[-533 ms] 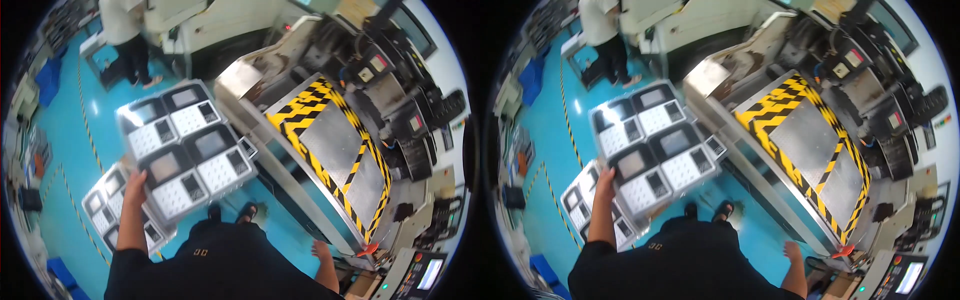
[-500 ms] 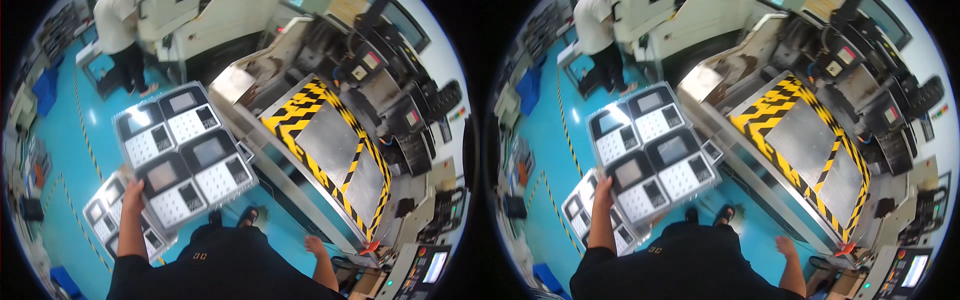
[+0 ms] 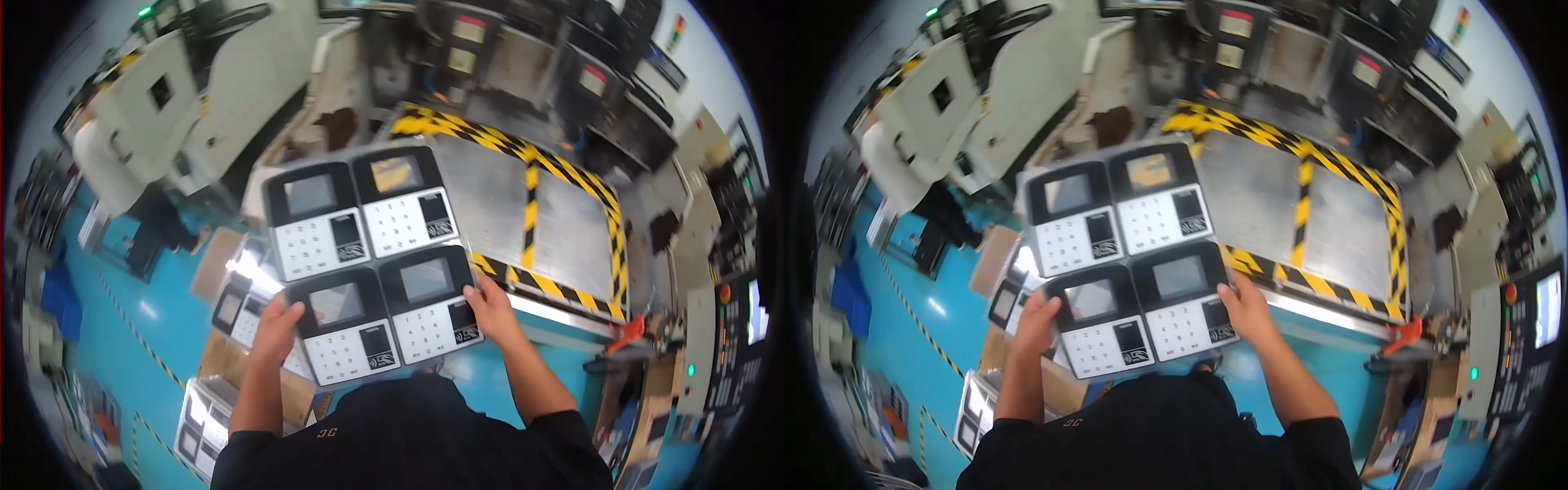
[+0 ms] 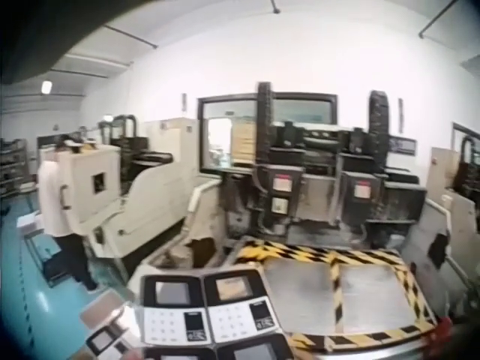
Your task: The person uses an air nozzle to spray a machine bed, places a sheet of control panels onto the bed, and presses it down by hand. After walking across the room and back, they repeat the process by spraying the bed and placing another sheet of control panels.
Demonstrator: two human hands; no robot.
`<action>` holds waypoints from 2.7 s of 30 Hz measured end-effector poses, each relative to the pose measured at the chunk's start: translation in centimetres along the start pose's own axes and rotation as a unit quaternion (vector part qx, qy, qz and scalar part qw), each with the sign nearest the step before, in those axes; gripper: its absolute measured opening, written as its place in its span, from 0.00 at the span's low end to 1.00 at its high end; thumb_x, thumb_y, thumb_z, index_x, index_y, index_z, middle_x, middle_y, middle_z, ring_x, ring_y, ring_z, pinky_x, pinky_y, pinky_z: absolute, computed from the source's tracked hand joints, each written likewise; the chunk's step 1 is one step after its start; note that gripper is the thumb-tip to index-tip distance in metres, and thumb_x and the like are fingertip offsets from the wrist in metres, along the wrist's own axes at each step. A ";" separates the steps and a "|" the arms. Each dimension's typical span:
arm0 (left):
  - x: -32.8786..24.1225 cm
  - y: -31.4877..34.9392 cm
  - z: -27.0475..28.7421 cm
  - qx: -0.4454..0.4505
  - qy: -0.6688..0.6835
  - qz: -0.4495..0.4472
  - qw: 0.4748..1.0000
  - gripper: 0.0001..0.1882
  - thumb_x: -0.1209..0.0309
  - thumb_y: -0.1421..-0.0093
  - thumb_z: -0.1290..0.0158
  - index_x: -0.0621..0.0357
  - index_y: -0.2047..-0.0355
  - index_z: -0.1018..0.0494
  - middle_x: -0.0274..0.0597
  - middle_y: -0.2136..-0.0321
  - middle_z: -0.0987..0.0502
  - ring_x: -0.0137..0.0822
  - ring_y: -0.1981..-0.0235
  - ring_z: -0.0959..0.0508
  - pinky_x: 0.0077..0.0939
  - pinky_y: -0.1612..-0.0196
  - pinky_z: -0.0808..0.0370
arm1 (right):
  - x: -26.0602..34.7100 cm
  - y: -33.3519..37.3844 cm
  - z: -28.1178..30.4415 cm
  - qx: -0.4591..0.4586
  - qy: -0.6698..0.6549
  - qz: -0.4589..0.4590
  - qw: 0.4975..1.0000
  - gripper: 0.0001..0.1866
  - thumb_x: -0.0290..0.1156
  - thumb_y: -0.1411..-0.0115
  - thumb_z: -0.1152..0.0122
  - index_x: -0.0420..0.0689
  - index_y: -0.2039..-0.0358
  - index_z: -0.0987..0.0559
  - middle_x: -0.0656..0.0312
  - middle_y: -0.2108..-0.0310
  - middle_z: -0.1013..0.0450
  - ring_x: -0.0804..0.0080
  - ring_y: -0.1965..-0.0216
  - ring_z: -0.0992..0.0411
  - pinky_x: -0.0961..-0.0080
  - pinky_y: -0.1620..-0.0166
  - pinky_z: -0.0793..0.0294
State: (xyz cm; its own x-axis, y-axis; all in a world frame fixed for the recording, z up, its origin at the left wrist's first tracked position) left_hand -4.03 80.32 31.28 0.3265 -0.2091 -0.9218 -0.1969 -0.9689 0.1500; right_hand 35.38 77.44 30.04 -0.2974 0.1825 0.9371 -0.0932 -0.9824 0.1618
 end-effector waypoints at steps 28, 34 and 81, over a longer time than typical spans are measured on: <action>3.7 -18.7 -20.5 0.016 -0.038 0.046 0.998 0.17 0.62 0.35 0.51 0.60 0.52 0.31 0.42 0.73 0.21 0.32 0.76 0.21 0.25 0.69 0.22 | -13.2 -5.0 42.6 -0.252 -0.360 -0.083 0.894 0.11 0.31 0.38 0.43 0.42 0.57 0.26 0.62 0.67 0.24 0.72 0.66 0.26 0.75 0.59 0.25; 3.9 -19.6 -16.1 0.051 -0.027 0.061 0.996 0.20 0.62 0.36 0.52 0.61 0.48 0.33 0.43 0.67 0.21 0.31 0.72 0.21 0.23 0.68 0.23 | -20.6 -6.9 50.7 -0.260 -0.293 -0.146 0.908 0.08 0.31 0.36 0.46 0.42 0.60 0.26 0.60 0.69 0.25 0.73 0.71 0.26 0.75 0.63 0.24; 9.4 -36.6 -12.6 0.382 -0.722 -0.121 0.564 0.36 0.68 0.44 0.43 0.44 0.35 0.43 0.38 0.32 0.50 0.54 0.31 0.58 0.53 0.32 0.59 | -13.9 -18.5 17.9 -0.075 -0.180 -0.212 0.958 0.14 0.26 0.41 0.40 0.45 0.55 0.30 0.71 0.74 0.27 0.87 0.78 0.33 0.88 0.76 0.36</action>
State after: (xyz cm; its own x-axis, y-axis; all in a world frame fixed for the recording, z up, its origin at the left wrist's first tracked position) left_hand 17.91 112.14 21.59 -0.5547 0.7779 -0.2951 -0.8296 -0.4900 0.2677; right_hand 58.28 92.33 19.54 0.1419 0.5114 0.8476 -0.2758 -0.8019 0.5300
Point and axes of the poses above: each hand's wrist, its own y-axis away from the middle knuckle, its own z-axis out of the back of the hand, x = y × z, the point moved 2 cm from there along -y, towards the middle knuckle
